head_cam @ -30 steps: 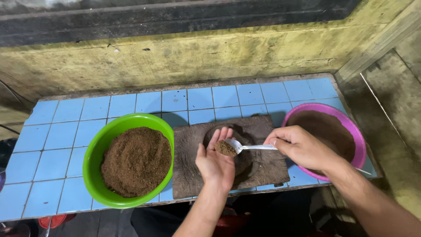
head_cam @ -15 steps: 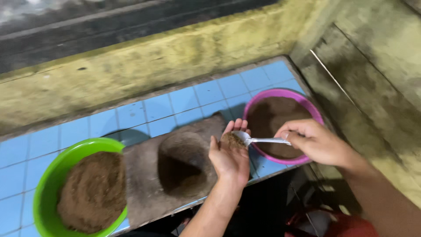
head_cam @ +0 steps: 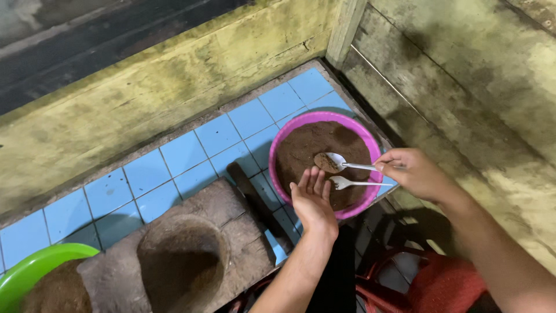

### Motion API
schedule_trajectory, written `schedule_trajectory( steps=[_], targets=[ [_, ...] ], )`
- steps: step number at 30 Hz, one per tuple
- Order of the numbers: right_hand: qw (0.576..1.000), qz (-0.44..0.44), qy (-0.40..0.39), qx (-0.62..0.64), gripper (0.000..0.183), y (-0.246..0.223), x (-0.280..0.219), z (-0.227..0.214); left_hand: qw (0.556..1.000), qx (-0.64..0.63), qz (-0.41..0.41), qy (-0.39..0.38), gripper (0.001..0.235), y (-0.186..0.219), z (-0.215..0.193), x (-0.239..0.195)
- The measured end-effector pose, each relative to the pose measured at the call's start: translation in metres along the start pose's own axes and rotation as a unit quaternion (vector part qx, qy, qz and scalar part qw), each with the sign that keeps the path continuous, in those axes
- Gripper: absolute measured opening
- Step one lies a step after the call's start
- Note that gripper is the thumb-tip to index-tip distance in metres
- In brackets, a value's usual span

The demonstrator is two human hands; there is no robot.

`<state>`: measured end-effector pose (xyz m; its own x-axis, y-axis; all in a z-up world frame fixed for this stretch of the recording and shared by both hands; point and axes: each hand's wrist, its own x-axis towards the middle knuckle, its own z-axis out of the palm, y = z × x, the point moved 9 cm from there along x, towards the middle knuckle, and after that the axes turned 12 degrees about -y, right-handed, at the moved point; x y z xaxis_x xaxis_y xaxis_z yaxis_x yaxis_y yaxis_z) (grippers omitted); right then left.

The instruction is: The person scoops brown powder from a green bowl into a stone mortar, grinds it with a pestle, and transfers the ground powder into a pink bowl. The person repeats this cycle several times and then stirs the powder in the pink bowl with a plastic fork.

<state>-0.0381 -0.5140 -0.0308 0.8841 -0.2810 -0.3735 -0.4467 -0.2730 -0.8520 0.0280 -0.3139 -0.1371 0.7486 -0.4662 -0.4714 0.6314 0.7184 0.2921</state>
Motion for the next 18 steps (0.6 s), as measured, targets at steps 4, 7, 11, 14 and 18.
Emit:
schedule_trajectory(
  steps=[4,7,11,14,18],
  targets=[
    [0.999,-0.028,0.019,-0.018,0.021,0.017,0.033,0.002,0.999,0.033,0.007,0.007,0.065,-0.01,-0.02,0.022],
    [0.994,-0.064,0.041,-0.081,0.019,0.033,0.075,0.0,0.998,0.055,0.017,0.013,0.062,-0.014,-0.031,0.037],
    [0.951,-0.058,0.136,-0.271,0.018,0.034,0.097,-0.003,0.997,0.077,0.029,0.005,0.063,-0.012,-0.027,0.043],
    [0.88,-0.094,0.194,-0.424,0.016,0.004,0.081,0.008,0.995,0.098,0.034,-0.002,0.061,-0.011,-0.022,0.043],
    [0.805,-0.096,0.221,-0.542,0.015,0.016,0.079,0.013,0.987,0.154,0.034,-0.003,0.056,-0.01,-0.021,0.043]
  ],
)
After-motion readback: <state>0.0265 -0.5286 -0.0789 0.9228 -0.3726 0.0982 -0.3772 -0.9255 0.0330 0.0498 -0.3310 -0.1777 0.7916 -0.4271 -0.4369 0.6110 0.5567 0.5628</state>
